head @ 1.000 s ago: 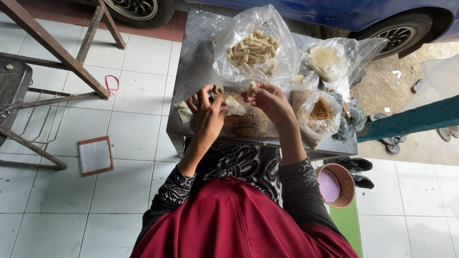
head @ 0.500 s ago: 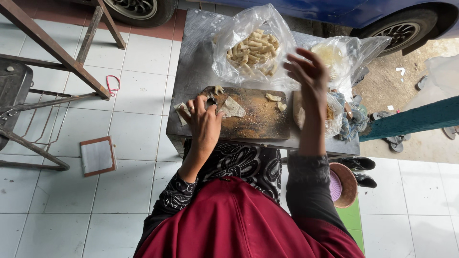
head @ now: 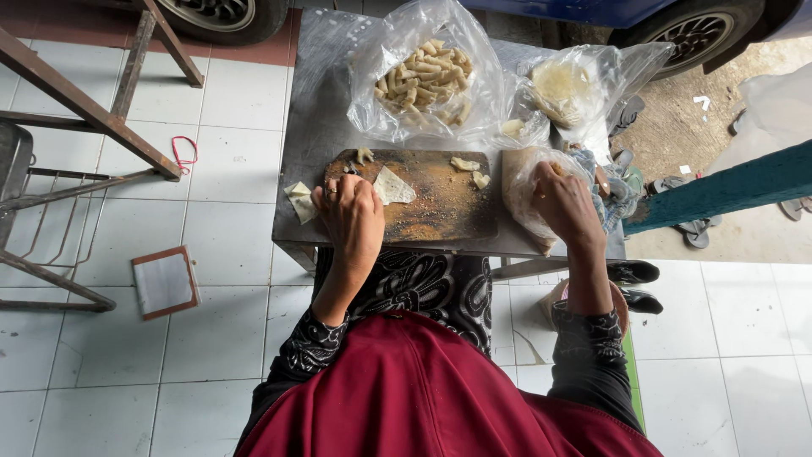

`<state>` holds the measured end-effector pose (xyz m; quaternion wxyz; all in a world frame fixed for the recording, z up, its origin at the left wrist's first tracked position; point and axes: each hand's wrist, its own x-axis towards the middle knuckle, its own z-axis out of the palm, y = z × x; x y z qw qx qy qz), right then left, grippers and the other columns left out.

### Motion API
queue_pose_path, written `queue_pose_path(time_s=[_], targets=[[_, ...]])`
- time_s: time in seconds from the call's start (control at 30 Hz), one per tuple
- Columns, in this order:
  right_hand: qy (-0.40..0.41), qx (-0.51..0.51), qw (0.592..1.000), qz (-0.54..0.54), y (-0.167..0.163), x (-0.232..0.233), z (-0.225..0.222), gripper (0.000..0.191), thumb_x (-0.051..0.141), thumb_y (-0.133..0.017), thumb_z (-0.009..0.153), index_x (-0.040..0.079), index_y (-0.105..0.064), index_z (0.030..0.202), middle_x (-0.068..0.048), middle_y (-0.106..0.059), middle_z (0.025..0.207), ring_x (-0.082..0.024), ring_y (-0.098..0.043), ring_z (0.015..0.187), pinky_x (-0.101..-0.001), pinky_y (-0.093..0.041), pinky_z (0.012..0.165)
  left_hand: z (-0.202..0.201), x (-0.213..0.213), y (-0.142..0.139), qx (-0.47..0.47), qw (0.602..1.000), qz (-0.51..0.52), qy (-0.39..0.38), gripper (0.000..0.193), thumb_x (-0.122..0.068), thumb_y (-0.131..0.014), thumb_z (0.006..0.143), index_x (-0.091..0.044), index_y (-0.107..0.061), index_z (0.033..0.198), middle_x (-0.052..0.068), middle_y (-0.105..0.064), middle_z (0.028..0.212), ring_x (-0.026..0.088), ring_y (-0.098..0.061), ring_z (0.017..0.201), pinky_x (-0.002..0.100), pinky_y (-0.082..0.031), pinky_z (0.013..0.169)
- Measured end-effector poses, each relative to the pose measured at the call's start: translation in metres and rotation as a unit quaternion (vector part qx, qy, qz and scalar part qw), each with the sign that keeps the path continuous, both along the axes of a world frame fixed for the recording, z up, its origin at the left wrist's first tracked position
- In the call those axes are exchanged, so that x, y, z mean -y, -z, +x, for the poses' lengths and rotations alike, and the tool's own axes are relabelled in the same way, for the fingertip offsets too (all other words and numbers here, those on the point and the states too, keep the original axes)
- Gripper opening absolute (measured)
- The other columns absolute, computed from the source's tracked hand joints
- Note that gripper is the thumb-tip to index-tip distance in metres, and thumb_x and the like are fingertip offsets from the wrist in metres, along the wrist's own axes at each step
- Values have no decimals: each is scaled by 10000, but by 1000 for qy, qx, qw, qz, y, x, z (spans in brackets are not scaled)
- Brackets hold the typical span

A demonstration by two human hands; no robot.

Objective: The person sits at a low metal table and shapes small dough pieces by hand on a wooden board, folding and pinching dough wrappers and placing finished pieces into a plastic bag. At the end the person holds up a round flat dough and picks up a knife.

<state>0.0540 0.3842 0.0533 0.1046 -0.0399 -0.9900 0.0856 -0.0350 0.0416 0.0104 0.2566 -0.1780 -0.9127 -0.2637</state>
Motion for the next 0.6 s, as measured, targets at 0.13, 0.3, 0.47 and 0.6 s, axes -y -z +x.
queue_pose_path(time_s=[0.13,0.3,0.47,0.6], targets=[[46,31,997,59,5,3,-3,202,-20,-722,873,13,-586,1019,-227,-688,778,-378,-709,788,-481,-523,705,-5,-2,-1,32,999,29,20,99,-64,-735,903,-77,-638,885,80,-685,814,263,-651,831,430,-432,854],[128,-64,966,-215,-9,-9,0,253,-37,-798,855,5,-622,1033,-175,-759,969,-251,-764,887,-331,-635,744,-5,8,0,91,993,68,32,192,-31,-706,850,-66,-625,1021,83,-726,853,255,-682,830,421,-437,813],[-37,-195,818,-540,-22,33,-2,179,-63,-722,976,20,-593,1067,-179,-757,1042,-253,-773,1008,-347,-667,907,-4,11,1,88,992,82,28,227,-9,-719,829,-69,-627,1028,61,-720,823,252,-683,855,420,-439,826],[-31,-61,885,-461,5,127,-49,133,-17,-624,970,38,-565,1076,-166,-764,1051,-245,-787,1026,-341,-621,864,-3,8,1,108,989,92,32,274,-7,-744,788,-64,-630,1030,57,-722,814,260,-683,863,425,-437,836]])
